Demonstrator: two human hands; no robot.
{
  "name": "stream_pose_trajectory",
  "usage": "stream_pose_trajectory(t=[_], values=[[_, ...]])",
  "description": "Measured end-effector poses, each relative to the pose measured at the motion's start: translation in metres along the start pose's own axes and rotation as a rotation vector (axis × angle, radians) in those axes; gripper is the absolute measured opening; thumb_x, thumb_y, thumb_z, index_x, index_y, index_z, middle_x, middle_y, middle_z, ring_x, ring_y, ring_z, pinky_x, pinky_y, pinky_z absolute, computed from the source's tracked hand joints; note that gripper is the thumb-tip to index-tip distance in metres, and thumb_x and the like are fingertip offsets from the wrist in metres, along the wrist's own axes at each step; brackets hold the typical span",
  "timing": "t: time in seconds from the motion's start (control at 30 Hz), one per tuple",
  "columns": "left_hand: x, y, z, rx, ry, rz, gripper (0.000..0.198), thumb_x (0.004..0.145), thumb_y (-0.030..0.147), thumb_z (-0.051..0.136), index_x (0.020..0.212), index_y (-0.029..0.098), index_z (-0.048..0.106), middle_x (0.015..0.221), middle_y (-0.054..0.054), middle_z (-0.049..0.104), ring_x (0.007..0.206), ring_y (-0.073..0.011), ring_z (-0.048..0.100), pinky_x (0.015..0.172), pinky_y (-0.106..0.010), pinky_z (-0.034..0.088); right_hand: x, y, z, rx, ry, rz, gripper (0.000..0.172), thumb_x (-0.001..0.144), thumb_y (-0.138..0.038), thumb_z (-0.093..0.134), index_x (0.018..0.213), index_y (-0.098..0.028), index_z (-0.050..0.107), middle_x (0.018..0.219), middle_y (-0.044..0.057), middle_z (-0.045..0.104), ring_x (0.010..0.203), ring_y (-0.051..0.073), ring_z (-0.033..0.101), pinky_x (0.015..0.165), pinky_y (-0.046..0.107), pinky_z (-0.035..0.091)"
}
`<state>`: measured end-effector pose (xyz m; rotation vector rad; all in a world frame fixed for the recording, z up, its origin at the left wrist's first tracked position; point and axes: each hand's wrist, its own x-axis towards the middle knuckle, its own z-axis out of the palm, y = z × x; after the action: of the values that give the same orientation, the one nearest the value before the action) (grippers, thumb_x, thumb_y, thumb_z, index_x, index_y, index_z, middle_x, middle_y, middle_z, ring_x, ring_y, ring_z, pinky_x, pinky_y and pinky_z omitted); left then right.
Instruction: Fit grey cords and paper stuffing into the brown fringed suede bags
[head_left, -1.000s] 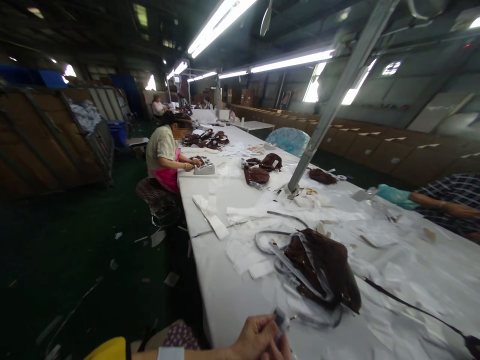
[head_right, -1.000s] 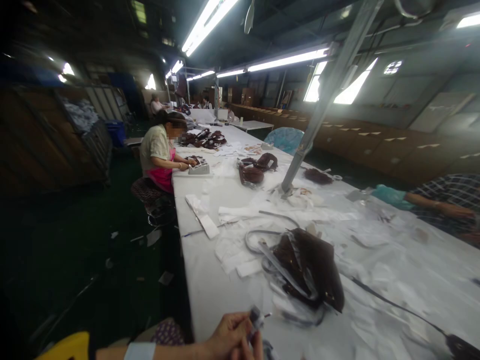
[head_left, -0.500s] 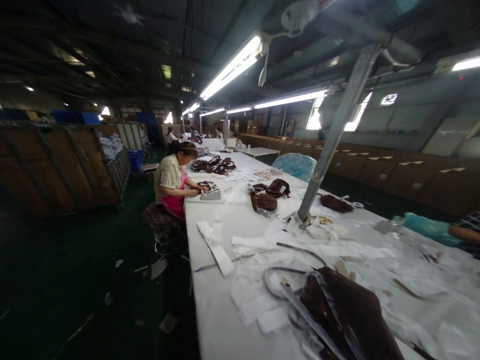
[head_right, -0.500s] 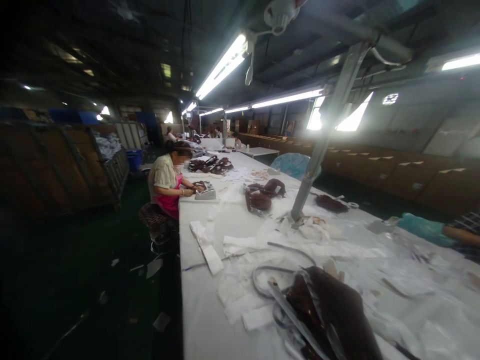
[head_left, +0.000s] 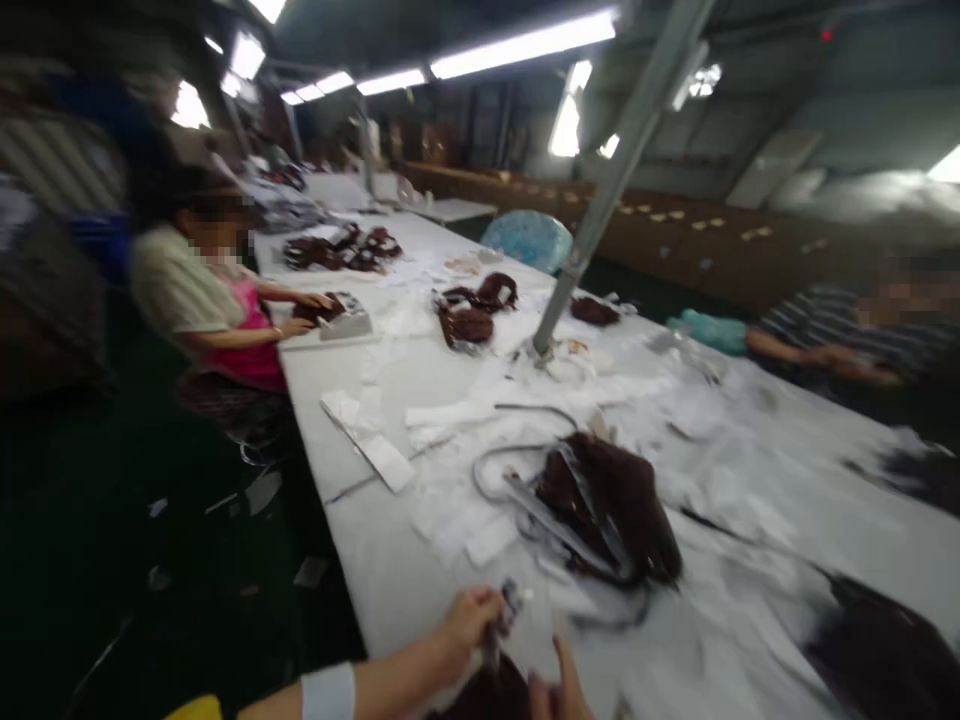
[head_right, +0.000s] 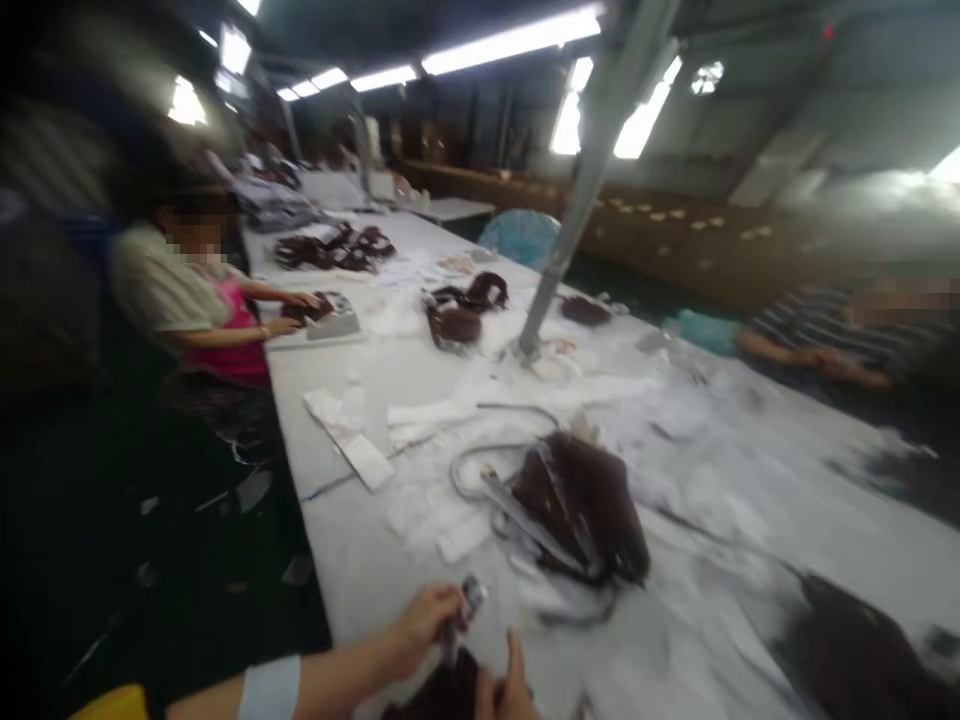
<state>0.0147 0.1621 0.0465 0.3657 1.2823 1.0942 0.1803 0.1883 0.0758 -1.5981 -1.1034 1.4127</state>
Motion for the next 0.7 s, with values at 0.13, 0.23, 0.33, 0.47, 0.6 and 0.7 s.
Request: stream_pose_trajectory(t=[0.13, 0.23, 0.33, 0.47, 0.6, 0.7], values=[[0.02, -0.029, -0.017, 0.076, -0.137, -0.213, 0.043, 0.077, 0.058, 0.057, 0.09, 0.017, 0.059, 0.088, -0.003, 0.063, 0.068, -0.0103, 0.059, 0.061, -0.023, 0.045, -0.057, 0.033, -0.06, -0.469, 0.202, 0.046, 0.056, 0.068, -0.044, 0.056, 0.117, -0.016, 0.061, 0.055, -0.001, 0.059, 0.055, 0.021, 0.057, 0.061, 0.033, 0.042], [0.042, -0.038, -0.026, 0.163, -0.19, -0.26, 0.043, 0.081, 0.058, 0.051, 0.101, 0.019, 0.055, 0.097, -0.004, 0.063, 0.068, -0.0101, 0.059, 0.061, -0.023, 0.045, -0.078, 0.051, -0.099, -0.598, 0.286, 0.122, 0.057, 0.074, -0.046, 0.048, 0.117, -0.012, 0.06, 0.061, 0.002, 0.063, 0.06, 0.022, 0.06, 0.065, 0.034, 0.043], [0.05, -0.041, -0.027, 0.28, -0.187, -0.219, 0.045, 0.083, 0.058, 0.048, 0.107, 0.019, 0.051, 0.096, -0.006, 0.065, 0.066, -0.0104, 0.059, 0.061, -0.023, 0.045, -0.098, 0.077, -0.118, -0.579, 0.349, 0.129, 0.051, 0.073, -0.046, 0.051, 0.111, -0.014, 0.064, 0.066, 0.004, 0.066, 0.067, 0.023, 0.063, 0.072, 0.035, 0.045], [0.048, -0.041, -0.021, 0.502, -0.033, -0.064, 0.051, 0.083, 0.051, 0.053, 0.118, 0.016, 0.042, 0.096, -0.009, 0.065, 0.074, -0.0148, 0.06, 0.066, -0.026, 0.045, -0.125, 0.119, -0.118, -0.529, 0.313, 0.066, 0.046, 0.071, -0.046, 0.056, 0.104, -0.015, 0.067, 0.08, 0.008, 0.069, 0.072, 0.023, 0.063, 0.076, 0.038, 0.048], [0.024, -0.043, -0.012, 0.721, 0.068, 0.178, 0.042, 0.084, 0.041, 0.051, 0.118, 0.016, 0.046, 0.108, -0.011, 0.061, 0.084, -0.0176, 0.058, 0.076, -0.03, 0.044, -0.136, 0.145, -0.115, -0.551, 0.162, -0.1, 0.043, 0.078, -0.04, 0.052, 0.111, -0.014, 0.064, 0.105, 0.015, 0.067, 0.095, 0.026, 0.062, 0.089, 0.043, 0.046], [-0.005, -0.053, 0.002, 0.854, -0.071, 0.297, 0.026, 0.077, 0.037, 0.061, 0.096, 0.019, 0.062, 0.099, -0.007, 0.065, 0.077, -0.0178, 0.058, 0.077, -0.029, 0.044, -0.13, 0.149, -0.118, -0.564, 0.103, -0.188, 0.039, 0.083, -0.034, 0.046, 0.112, -0.015, 0.063, 0.108, 0.014, 0.067, 0.101, 0.026, 0.06, 0.092, 0.043, 0.046]])
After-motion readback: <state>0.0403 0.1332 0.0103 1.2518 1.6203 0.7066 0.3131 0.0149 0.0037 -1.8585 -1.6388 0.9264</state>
